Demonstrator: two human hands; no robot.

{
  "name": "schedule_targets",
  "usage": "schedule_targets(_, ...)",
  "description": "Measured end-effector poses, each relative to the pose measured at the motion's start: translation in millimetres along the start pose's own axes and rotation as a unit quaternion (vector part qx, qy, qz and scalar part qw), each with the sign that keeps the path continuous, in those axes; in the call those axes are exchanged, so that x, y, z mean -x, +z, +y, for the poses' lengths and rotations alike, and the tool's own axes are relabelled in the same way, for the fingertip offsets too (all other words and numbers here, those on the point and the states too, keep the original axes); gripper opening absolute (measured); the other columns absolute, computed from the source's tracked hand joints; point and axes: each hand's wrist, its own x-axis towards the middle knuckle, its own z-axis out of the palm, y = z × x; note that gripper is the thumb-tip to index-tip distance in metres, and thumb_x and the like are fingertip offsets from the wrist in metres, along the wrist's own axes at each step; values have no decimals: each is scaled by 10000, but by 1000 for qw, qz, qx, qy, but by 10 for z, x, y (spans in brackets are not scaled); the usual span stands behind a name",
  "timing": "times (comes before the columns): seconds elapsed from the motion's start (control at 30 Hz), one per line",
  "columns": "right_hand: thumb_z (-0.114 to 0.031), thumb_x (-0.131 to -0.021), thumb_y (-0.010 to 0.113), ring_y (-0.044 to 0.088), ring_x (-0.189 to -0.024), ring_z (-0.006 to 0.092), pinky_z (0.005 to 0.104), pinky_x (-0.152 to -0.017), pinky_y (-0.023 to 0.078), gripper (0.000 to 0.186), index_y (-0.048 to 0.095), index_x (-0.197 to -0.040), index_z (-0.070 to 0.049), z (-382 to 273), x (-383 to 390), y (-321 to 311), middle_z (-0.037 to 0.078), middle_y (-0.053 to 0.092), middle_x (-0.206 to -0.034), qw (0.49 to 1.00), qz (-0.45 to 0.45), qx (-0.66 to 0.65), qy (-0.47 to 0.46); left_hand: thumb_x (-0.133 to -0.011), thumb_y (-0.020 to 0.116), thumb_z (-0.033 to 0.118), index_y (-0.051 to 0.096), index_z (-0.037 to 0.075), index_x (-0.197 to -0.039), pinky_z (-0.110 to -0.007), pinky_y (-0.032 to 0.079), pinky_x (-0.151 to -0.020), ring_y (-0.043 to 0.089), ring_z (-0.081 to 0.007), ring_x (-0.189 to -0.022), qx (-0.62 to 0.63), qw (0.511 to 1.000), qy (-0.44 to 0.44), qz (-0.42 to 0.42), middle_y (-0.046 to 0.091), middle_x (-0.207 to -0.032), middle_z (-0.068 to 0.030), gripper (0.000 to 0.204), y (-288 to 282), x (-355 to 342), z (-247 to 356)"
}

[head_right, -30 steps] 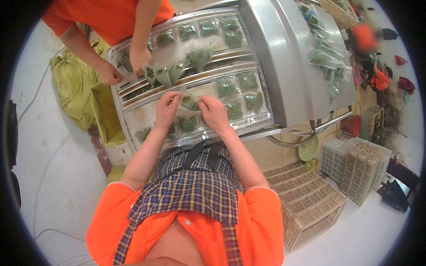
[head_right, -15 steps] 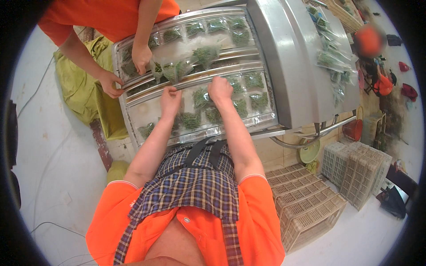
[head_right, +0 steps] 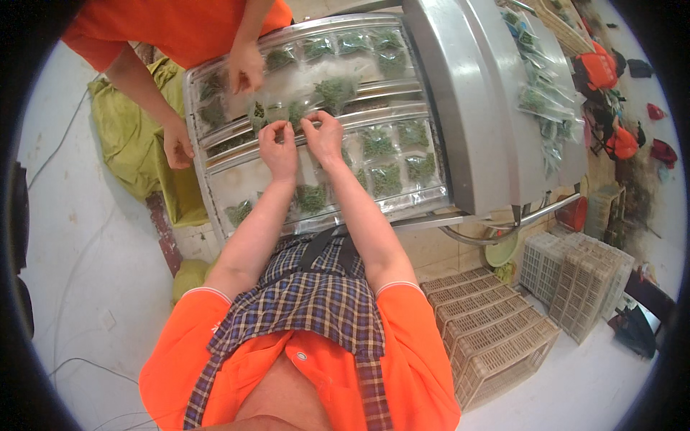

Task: The person places small portions of green leafy vegetables into clear plastic bags on a stainless steel tray. They then move the filled bags into a plastic crate. The process is repeated with multiple bags.

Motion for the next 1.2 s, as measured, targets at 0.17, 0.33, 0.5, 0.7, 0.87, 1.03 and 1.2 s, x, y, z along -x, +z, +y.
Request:
schedule_targets(0.17,-96,-892,621,698,-673,166,288,-581,508,111,600,-900,13,-202,264,-73,81,671,-797,991,42,-124,9,-854,681,132,582,39,-959,-323,460,-809,547,-204,-928,74,997,-18,31,578,-1040,-92,172,-154,107,-20)
schedule_targets(0.33,-90,-912,619,686,-709,96,209,-540,477,84,600,-894,-10,-184,393,-204,12,657,-768,994,30,-105,2,-807,713,147,568,42,-980,-385,435,-878,543,-271,-950,32,999,-18,-30,572,-987,-108,249,-73,110,55)
schedule_targets(0.5,-88,-913,624,661,-689,71,212,-536,459,76,603,-882,-22,-78,343,-180,7,656,-761,994,28,-105,1,-805,714,186,614,68,-981,-396,437,-845,546,-271,-930,-63,997,26,-35,585,-959,-97,235,117,-68,87)
schedule_targets(0.7,-96,-880,631,640,-674,126,285,-622,493,84,618,-889,-13,47,328,-202,83,676,-765,999,19,-45,-25,-834,667,149,633,59,-942,-394,439,-832,555,-269,-903,-90,991,54,-81,592,-924,-97,145,172,-193,-90)
schedule_targets(0.87,-113,-886,625,625,-714,133,285,-653,488,107,622,-930,-15,30,421,-241,80,670,-787,994,74,-72,-47,-889,562,65,553,48,-919,-367,439,-807,561,-235,-851,-54,981,173,62,616,-883,-75,35,43,-324,-33)
schedule_targets(1.03,-112,-890,614,628,-721,184,301,-669,491,130,618,-976,-15,-288,684,-533,116,653,-821,997,23,-49,-46,-951,539,103,543,58,-1045,-227,410,-647,497,-77,-698,296,939,-174,-31,566,-802,6,105,-677,-383,-148)
schedule_targets(1.2,-103,-903,597,636,-727,247,332,-664,488,123,606,-993,-20,-388,898,-618,145,639,-811,985,-130,-6,-112,-926,598,106,587,63,-1214,-172,353,-578,443,-9,-640,263,879,-228,-325,513,-732,79,292,-1159,-346,25)
